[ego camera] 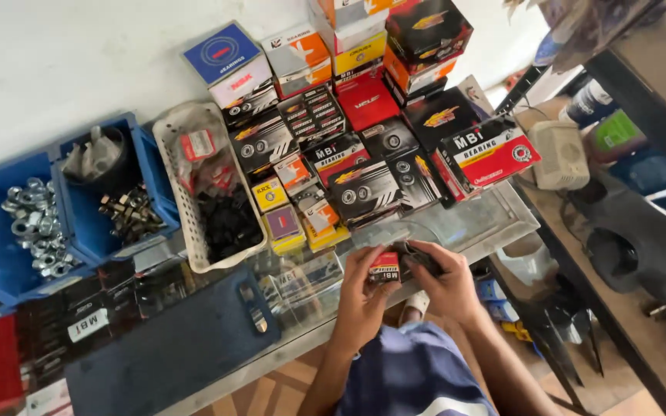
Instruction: Organizing and checking various motorcycle parts in their boxes on a counter.
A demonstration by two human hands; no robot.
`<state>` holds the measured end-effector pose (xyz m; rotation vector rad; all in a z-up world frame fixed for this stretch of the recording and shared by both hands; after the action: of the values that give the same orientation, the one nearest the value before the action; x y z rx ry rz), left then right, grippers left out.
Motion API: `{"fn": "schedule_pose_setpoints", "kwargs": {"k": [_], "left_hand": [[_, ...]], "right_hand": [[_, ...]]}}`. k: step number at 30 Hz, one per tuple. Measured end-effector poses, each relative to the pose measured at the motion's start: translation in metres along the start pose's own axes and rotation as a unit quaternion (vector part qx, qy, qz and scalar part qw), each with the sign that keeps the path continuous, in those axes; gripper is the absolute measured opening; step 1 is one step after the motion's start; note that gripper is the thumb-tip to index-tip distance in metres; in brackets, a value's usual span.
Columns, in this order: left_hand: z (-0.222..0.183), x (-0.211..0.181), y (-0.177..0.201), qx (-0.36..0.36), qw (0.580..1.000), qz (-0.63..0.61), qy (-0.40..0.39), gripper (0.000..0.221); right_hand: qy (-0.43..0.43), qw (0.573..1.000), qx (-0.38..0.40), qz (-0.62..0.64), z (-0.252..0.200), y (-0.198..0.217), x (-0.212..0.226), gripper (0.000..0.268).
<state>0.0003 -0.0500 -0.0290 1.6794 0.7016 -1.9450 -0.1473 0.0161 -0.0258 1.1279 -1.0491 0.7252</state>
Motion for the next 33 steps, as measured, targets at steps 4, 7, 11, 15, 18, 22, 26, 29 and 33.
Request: {"fn": "schedule_pose_setpoints", "kwargs": {"k": [4, 7, 11, 15, 18, 22, 26, 29, 33], "left_hand": [[-0.002, 0.018, 0.005, -0.075, 0.997, -0.001, -0.002, 0.069], [0.0, 0.004, -0.002, -0.074, 0.995, 0.073, 0.011, 0.069], [0.006, -0.021, -0.032, -0.058, 0.99, 0.121, 0.031, 0.066], [0.002, 0.008, -0.038, -0.136, 0.983, 0.104, 0.062, 0.059], [0.002, 0.042, -0.049, -0.175, 0.976, -0.081, 0.106, 0.055], [0.015, 0.049, -0.073, -0.159, 0.969, -0.158, 0.103, 0.063], [0.024, 0.041, -0.079, -0.236, 0.947, -0.137, 0.171, 0.05], [0.027, 0.059, -0.081, -0.289, 0.918, -0.251, 0.098, 0.05], [0.029, 0.068, -0.092, -0.345, 0.881, -0.322, 0.022, 0.044]], "right_hand": [[0.02, 0.999, -0.011, -0.027, -0.019, -0.013, 0.017, 0.052], [0.04, 0.999, 0.016, -0.006, -0.021, -0.004, 0.015, 0.057], [0.022, 0.995, 0.059, 0.079, -0.012, 0.01, 0.004, 0.057], [0.068, 0.991, 0.108, 0.043, -0.003, 0.035, 0.01, 0.049], [0.096, 0.976, 0.19, 0.039, 0.002, 0.052, 0.004, 0.052], [0.08, 0.974, 0.204, 0.049, 0.016, 0.073, -0.006, 0.05], [0.102, 0.98, 0.156, 0.063, 0.026, 0.094, -0.01, 0.057], [0.147, 0.982, 0.119, 0.025, 0.027, 0.1, -0.016, 0.051], [0.214, 0.965, 0.149, -0.005, 0.011, 0.089, -0.011, 0.06]]}}
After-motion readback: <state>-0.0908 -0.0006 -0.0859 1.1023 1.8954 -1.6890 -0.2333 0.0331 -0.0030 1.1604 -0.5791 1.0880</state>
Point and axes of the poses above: each hand's wrist, its own z-axis towards the middle knuckle, its own y-axis out of the back of the hand, x = y × z, the point moved 8 cm from there along z, towards the middle knuckle, and after that the axes turned 10 degrees about x, right-handed, at the moved point
